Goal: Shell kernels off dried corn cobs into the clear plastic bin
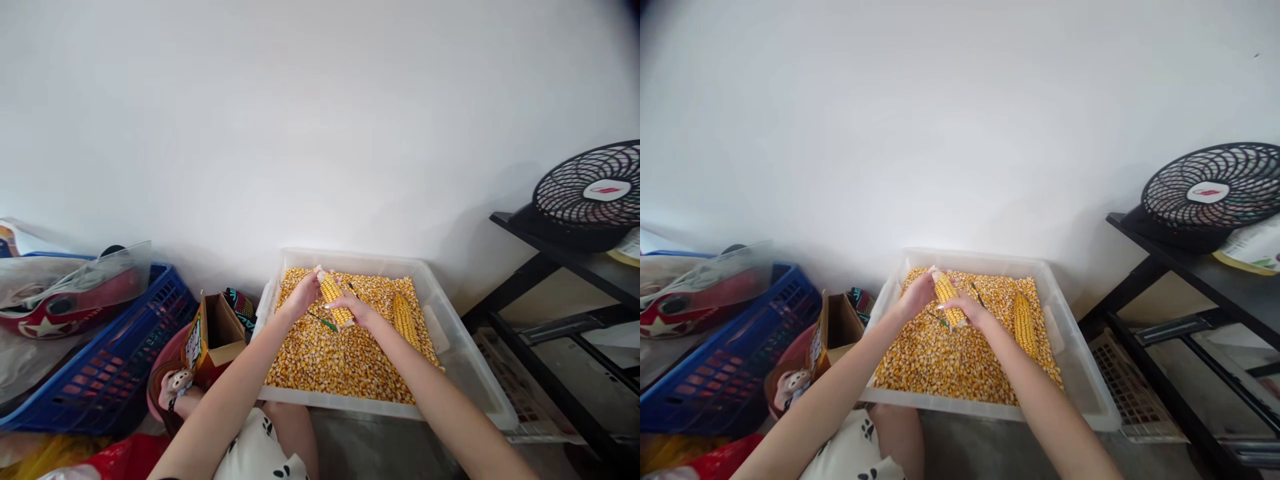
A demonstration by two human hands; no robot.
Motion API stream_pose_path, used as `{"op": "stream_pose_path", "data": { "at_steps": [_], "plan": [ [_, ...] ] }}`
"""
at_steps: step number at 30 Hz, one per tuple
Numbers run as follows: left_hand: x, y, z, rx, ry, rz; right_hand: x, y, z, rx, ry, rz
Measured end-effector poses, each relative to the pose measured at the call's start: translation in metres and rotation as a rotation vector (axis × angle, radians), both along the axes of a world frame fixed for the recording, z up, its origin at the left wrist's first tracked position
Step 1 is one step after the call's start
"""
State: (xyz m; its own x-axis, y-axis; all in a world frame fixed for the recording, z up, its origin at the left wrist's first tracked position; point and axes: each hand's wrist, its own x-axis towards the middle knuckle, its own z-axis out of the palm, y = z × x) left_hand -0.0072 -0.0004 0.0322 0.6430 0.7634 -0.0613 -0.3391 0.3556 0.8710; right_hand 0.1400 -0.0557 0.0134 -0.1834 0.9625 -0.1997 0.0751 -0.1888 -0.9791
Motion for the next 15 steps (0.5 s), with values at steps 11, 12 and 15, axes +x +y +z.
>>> {"op": "stream_pose_path", "data": {
  "at_steps": [11,12,15],
  "plan": [
    [0.002,0.0,-0.014,0.07,0.178,0.191,-0.007,0.005,-0.007,0.148,-0.259,-0.004],
    [0.002,0.001,-0.014,0.073,0.186,0.191,-0.004,0.005,-0.007,0.129,-0.213,0.02],
    [0.0,0.001,-0.012,0.072,0.172,0.141,0.001,0.004,-0.005,0.067,-0.09,0.065]
  ]
}}
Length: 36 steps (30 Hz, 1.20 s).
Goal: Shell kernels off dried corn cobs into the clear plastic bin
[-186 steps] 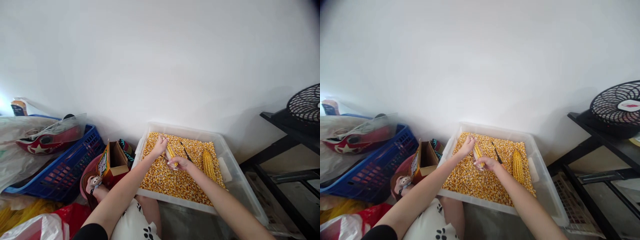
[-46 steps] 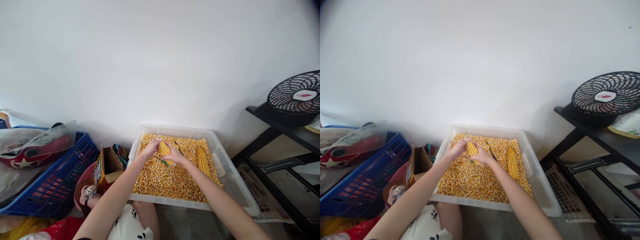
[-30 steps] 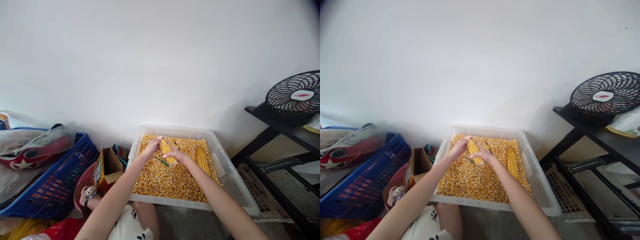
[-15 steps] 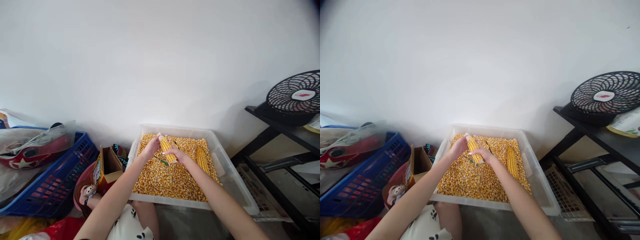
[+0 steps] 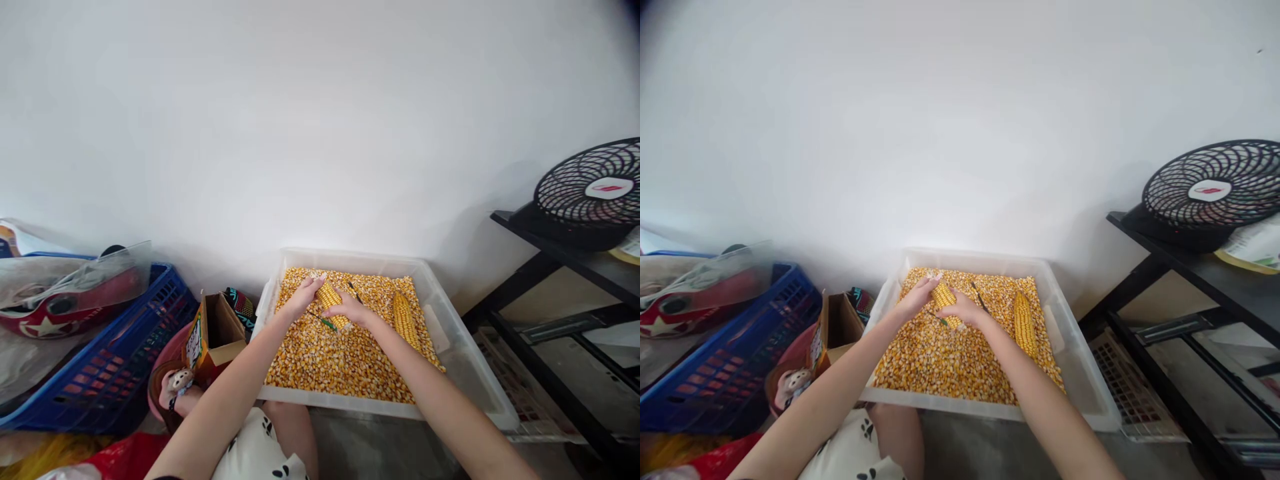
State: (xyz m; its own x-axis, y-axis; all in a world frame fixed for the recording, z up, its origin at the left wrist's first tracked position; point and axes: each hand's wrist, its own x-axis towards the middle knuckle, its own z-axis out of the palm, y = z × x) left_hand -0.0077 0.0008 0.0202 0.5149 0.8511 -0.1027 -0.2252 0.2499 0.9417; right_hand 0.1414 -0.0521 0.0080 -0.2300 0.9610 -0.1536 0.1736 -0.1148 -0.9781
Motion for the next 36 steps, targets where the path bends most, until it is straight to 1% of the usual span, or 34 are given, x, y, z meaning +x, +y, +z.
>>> {"op": "stream_pose_path", "data": {
  "at_steps": [6,9,11,13,16,17,19,22,24,26,31,36],
  "plan": [
    [-0.002,-0.004,0.008,-0.028,-0.109,-0.137,0.004,-0.004,0.001,-0.147,0.171,0.013],
    [-0.002,-0.002,0.009,-0.027,-0.161,-0.186,0.005,-0.006,0.002,-0.238,0.234,0.018],
    [-0.001,-0.002,0.009,-0.04,-0.187,-0.196,0.004,-0.006,0.004,-0.255,0.238,0.0],
    [0.002,-0.002,0.009,-0.048,-0.163,-0.147,0.001,-0.005,0.005,-0.206,0.205,-0.013],
    [0.004,-0.004,0.007,-0.023,-0.045,-0.002,-0.005,-0.003,0.004,-0.074,0.118,-0.035],
    [0.004,-0.004,0.006,-0.02,-0.016,0.016,-0.007,-0.002,0.003,-0.048,0.105,-0.04],
    [0.003,-0.003,0.003,-0.025,-0.009,-0.027,-0.008,-0.002,0.0,-0.058,0.131,-0.035],
    [0.0,-0.002,0.002,-0.034,-0.065,-0.144,-0.004,-0.004,-0.005,-0.172,0.221,-0.01],
    [-0.001,-0.001,0.003,-0.035,-0.103,-0.18,0.0,-0.005,-0.008,-0.247,0.252,0.003],
    [-0.002,-0.002,0.005,-0.042,-0.147,-0.212,0.002,-0.005,-0.012,-0.286,0.279,0.01],
    [-0.003,-0.005,0.008,-0.069,-0.211,-0.259,0.003,-0.006,-0.019,-0.368,0.355,0.046],
    [-0.002,-0.001,0.006,-0.105,-0.248,-0.254,-0.001,-0.005,-0.019,-0.333,0.507,0.114]
  ]
}}
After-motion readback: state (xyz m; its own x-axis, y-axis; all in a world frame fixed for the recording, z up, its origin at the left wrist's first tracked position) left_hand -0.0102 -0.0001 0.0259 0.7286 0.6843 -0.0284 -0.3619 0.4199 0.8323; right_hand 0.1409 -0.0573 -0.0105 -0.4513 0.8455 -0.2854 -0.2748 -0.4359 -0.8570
